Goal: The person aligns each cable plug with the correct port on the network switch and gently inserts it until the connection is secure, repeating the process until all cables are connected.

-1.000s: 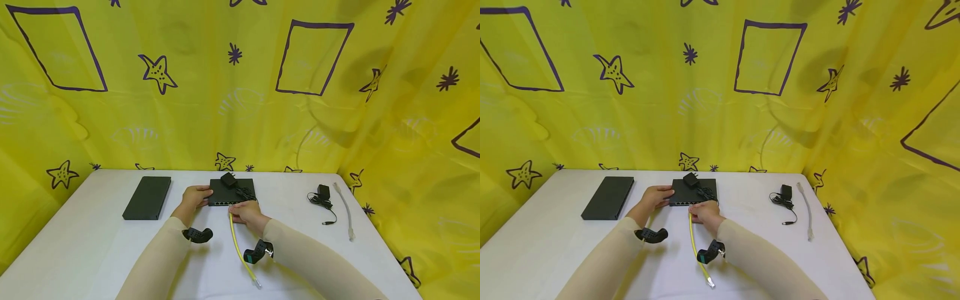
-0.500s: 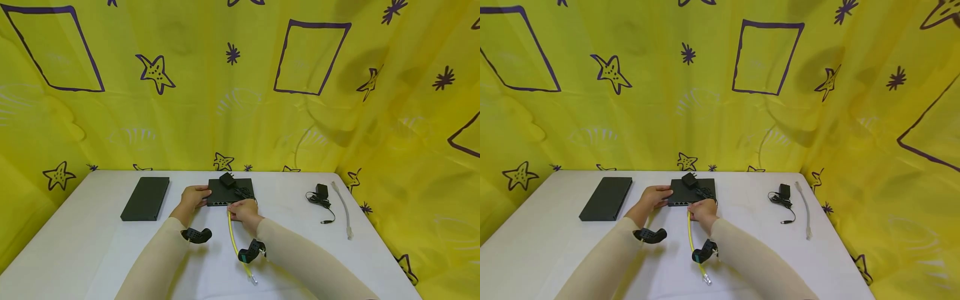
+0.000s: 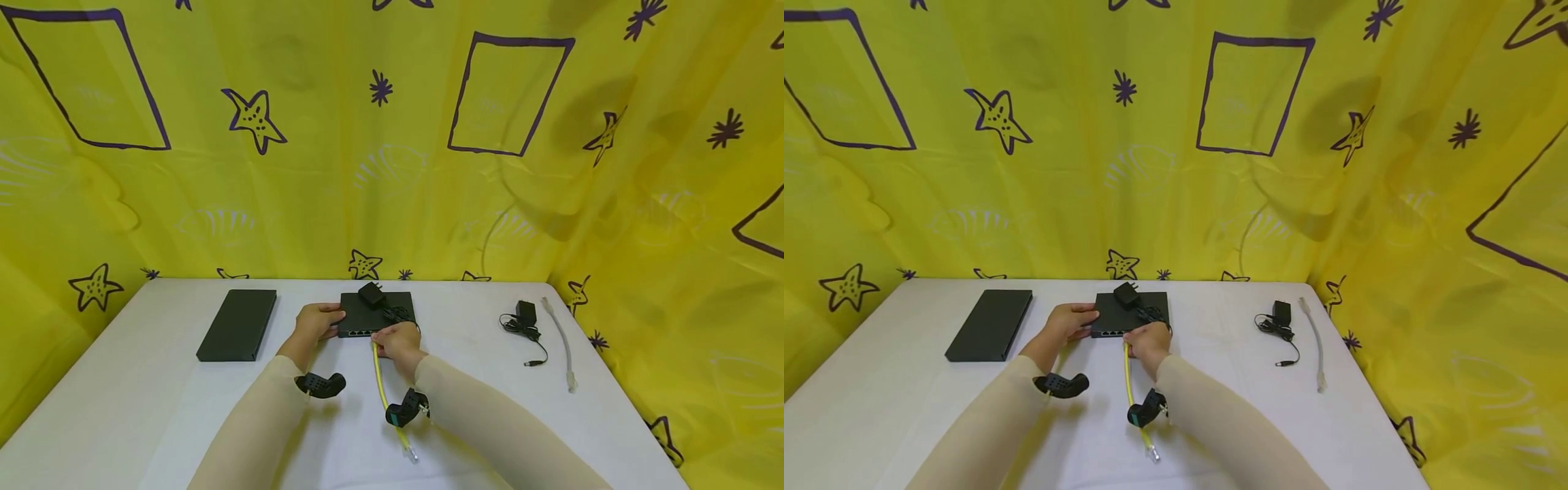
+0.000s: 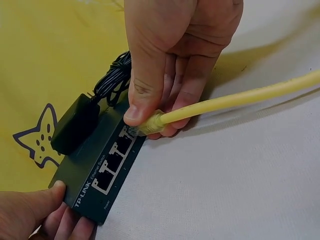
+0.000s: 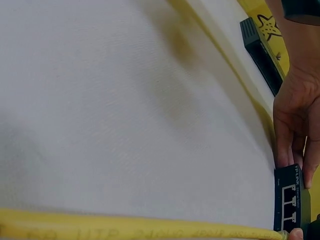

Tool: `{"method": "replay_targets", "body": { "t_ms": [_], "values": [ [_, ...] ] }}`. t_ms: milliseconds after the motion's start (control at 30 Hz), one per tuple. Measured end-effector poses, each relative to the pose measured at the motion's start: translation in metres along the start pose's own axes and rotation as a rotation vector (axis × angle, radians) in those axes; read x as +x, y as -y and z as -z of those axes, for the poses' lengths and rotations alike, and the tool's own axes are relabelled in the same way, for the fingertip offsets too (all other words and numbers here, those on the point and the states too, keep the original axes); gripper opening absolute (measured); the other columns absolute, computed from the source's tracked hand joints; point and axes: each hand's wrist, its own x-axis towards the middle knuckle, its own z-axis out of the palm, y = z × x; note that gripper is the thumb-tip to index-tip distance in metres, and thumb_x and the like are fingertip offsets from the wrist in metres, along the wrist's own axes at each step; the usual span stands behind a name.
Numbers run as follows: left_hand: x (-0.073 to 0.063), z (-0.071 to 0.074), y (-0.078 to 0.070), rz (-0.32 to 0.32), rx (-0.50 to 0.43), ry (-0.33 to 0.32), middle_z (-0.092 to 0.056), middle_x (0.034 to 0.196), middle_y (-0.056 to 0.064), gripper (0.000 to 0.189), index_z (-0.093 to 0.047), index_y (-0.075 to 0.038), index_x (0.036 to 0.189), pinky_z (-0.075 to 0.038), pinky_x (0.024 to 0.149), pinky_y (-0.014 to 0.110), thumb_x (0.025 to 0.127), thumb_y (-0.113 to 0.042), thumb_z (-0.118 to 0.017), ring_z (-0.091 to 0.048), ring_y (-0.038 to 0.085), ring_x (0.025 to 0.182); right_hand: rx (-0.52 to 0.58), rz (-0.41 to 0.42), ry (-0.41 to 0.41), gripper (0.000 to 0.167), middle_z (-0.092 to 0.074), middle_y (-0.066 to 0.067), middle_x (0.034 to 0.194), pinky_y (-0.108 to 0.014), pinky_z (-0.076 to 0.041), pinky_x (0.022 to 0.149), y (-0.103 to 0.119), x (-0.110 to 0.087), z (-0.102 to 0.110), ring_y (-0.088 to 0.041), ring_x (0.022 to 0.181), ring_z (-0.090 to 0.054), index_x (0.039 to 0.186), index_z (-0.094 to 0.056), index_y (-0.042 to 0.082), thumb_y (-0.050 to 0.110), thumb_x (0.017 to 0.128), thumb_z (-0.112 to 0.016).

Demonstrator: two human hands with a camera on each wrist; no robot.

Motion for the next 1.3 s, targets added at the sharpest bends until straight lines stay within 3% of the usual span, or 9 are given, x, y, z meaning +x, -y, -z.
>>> {"method": "replay_targets", "body": {
  "t_ms": [233, 433, 700, 900, 1000, 1300],
  "values": [
    [0.002, -0.001, -0.003, 0.018, 0.025, 0.014, -0.055, 0.137, 0.019, 0.039, -0.063, -0.005, 0.131, -0.058, 0.085, 0.030, 0.093, -0.012, -0.069, -0.061, 0.025, 0.105, -0.011, -0.012, -0.004, 0.007, -0.069, -0.010, 0.073, -0.024, -0.057, 0.052, 0.002, -0.001, 0.000, -0.011, 0.052, -0.057, 0.084, -0.072, -0.002, 0.004, 0.085, -0.075],
    [0.006, -0.002, -0.007, 0.020, 0.047, 0.012, -0.060, 0.128, 0.021, 0.039, -0.061, -0.001, 0.130, -0.059, 0.083, 0.030, 0.094, -0.015, -0.068, -0.061, 0.025, 0.105, -0.012, 0.005, -0.008, 0.007, -0.069, -0.009, 0.071, -0.024, -0.057, 0.050, -0.002, -0.001, -0.001, -0.010, 0.049, -0.058, 0.084, -0.073, -0.002, 0.004, 0.085, -0.075],
    [0.012, -0.010, -0.008, -0.092, 0.185, -0.081, -0.063, 0.127, 0.020, 0.046, -0.062, -0.003, 0.131, -0.057, 0.081, 0.030, 0.091, -0.025, -0.072, -0.063, 0.026, 0.099, -0.003, 0.067, -0.020, 0.008, -0.068, -0.008, 0.066, -0.023, -0.056, 0.049, -0.006, -0.002, -0.003, -0.009, 0.048, -0.057, 0.082, -0.073, -0.002, 0.005, 0.085, -0.076],
    [0.009, -0.014, -0.002, -0.203, 0.259, -0.135, -0.068, 0.122, 0.015, 0.044, -0.063, -0.007, 0.132, -0.049, 0.098, 0.040, 0.094, -0.028, -0.068, -0.061, 0.028, 0.110, -0.009, 0.153, -0.039, 0.010, -0.063, -0.006, 0.061, -0.022, -0.054, 0.046, -0.007, -0.004, -0.004, -0.008, 0.047, -0.054, 0.080, -0.073, -0.002, 0.006, 0.085, -0.075],
    [0.007, -0.014, 0.001, -0.246, 0.290, -0.169, -0.069, 0.120, 0.014, 0.043, -0.063, -0.008, 0.132, -0.047, 0.099, 0.043, 0.095, -0.030, -0.066, -0.060, 0.029, 0.113, -0.017, 0.184, -0.050, 0.010, -0.064, -0.006, 0.061, -0.022, -0.054, 0.046, -0.007, -0.004, -0.005, -0.008, 0.046, -0.054, 0.080, -0.072, -0.002, 0.005, 0.085, -0.076],
    [0.007, -0.017, 0.008, -0.265, 0.314, -0.185, -0.068, 0.124, 0.011, 0.042, -0.063, -0.012, 0.133, -0.042, 0.106, 0.046, 0.096, -0.032, -0.064, -0.055, 0.031, 0.125, -0.039, 0.165, -0.049, 0.008, -0.071, -0.011, 0.070, -0.022, -0.055, 0.049, -0.007, -0.004, -0.003, -0.007, 0.048, -0.056, 0.081, -0.073, -0.004, 0.003, 0.084, -0.076]
  ]
}}
